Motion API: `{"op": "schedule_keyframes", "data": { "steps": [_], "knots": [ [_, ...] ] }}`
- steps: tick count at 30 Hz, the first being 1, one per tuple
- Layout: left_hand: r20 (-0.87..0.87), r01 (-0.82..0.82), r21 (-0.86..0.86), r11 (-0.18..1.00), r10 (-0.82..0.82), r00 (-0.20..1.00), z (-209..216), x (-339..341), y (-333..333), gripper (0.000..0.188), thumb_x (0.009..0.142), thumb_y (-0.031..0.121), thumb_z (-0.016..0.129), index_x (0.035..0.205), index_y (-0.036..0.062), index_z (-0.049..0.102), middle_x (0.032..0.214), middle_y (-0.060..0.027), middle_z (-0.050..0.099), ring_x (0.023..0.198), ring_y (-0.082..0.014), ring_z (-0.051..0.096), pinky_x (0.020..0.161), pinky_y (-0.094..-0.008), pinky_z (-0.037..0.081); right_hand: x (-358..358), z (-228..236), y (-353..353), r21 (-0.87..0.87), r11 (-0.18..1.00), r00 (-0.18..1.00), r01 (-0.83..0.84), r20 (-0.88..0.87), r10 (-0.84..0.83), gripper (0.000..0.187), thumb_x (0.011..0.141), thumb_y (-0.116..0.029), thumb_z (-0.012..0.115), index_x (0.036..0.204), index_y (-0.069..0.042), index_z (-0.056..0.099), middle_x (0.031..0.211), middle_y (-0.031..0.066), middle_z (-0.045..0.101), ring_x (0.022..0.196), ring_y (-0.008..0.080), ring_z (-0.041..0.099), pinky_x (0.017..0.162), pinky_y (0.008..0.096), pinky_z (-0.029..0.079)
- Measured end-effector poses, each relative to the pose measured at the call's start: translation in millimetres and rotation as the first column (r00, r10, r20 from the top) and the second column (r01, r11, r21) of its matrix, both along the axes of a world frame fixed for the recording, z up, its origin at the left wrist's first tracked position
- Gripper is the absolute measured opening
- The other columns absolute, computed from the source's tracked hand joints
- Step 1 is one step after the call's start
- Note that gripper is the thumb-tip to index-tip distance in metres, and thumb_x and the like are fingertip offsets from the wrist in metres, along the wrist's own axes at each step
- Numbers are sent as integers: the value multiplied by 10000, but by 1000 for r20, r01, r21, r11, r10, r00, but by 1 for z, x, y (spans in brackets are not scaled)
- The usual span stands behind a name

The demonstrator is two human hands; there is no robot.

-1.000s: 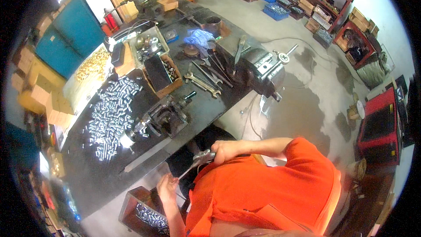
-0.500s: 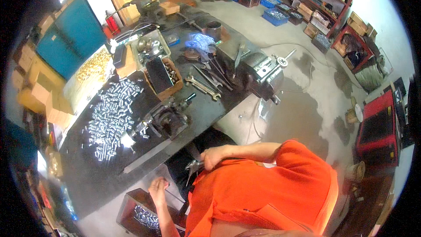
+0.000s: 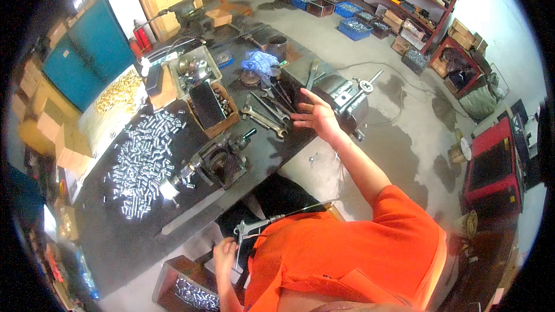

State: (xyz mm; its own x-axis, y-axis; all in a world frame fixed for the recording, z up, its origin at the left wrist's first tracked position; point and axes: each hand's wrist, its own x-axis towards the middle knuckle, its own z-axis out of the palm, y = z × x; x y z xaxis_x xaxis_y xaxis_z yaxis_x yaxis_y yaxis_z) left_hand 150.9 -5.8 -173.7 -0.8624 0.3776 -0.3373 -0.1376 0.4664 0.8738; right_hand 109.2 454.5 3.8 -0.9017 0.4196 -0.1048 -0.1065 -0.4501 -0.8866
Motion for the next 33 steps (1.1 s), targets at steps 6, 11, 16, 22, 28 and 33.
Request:
{"op": "schedule_keyframes", "data": {
  "steps": [6, 11, 16, 22, 28, 33],
  "knots": [
    [-49, 32, -58, 998, -35, 998, 28, -14, 18, 207, 747, 82, 544, 929, -5, 592, 733, -119, 632, 686, -165, 617, 647, -267, 461, -33, -17, 18, -116, 962, 956, 246, -134, -261, 502, 748, -72, 396, 1247, -48, 346, 1097, 160, 397, 909, 323, 533, 769, 414, 476],
    [-110, 45, -157, 987, -63, 992, 28, -2, -4, 222, 750, 85, 571, 947, -16, 584, 650, -34, 592, 683, -96, 577, 639, -222, 450, -54, -6, -2, 44, 941, 914, 336, -257, -315, 321, 796, -112, 457, 1081, 32, 488, 910, 102, 512, 821, 226, 535, 678, 351, 475],
    [-301, 88, 11, 996, -81, 950, 130, -12, 32, 211, 765, 114, 594, 933, -14, 595, 749, -72, 626, 720, -93, 569, 685, -258, 459, -13, 46, -103, 286, 952, 846, 106, -530, 65, 273, 691, 76, 441, 938, 71, 559, 832, 135, 530, 704, 207, 541, 594, 301, 462],
    [-354, -26, 573, 819, 276, 894, 184, -17, 73, 219, 846, 107, 509, 1006, -39, 543, 804, -107, 627, 735, -166, 598, 698, -260, 461, 41, 35, -224, 198, 787, 695, -584, -380, 611, 409, 710, -275, 593, 865, 101, 551, 860, 192, 515, 611, 227, 550, 528, 301, 445],
    [198, -250, 880, 404, 165, 966, 167, 1, 67, 313, 877, 210, 422, 1031, -48, 509, 936, -188, 585, 608, -153, 570, 598, -261, 474, 39, -4, -256, -350, 388, 511, -853, -403, 759, 460, 643, -382, 636, 828, 22, 515, 795, 146, 537, 629, 232, 525, 522, 296, 414],
    [192, -424, 853, 306, 571, 798, 158, -9, 42, 194, 857, 165, 477, 961, 6, 517, 870, -93, 568, 703, -179, 538, 728, -394, 481, 23, -9, -273, -28, 324, 323, -946, -182, 929, 479, 601, -204, 681, 1012, 4, 550, 979, 83, 574, 721, 152, 551, 568, 261, 429]
  ]
}}
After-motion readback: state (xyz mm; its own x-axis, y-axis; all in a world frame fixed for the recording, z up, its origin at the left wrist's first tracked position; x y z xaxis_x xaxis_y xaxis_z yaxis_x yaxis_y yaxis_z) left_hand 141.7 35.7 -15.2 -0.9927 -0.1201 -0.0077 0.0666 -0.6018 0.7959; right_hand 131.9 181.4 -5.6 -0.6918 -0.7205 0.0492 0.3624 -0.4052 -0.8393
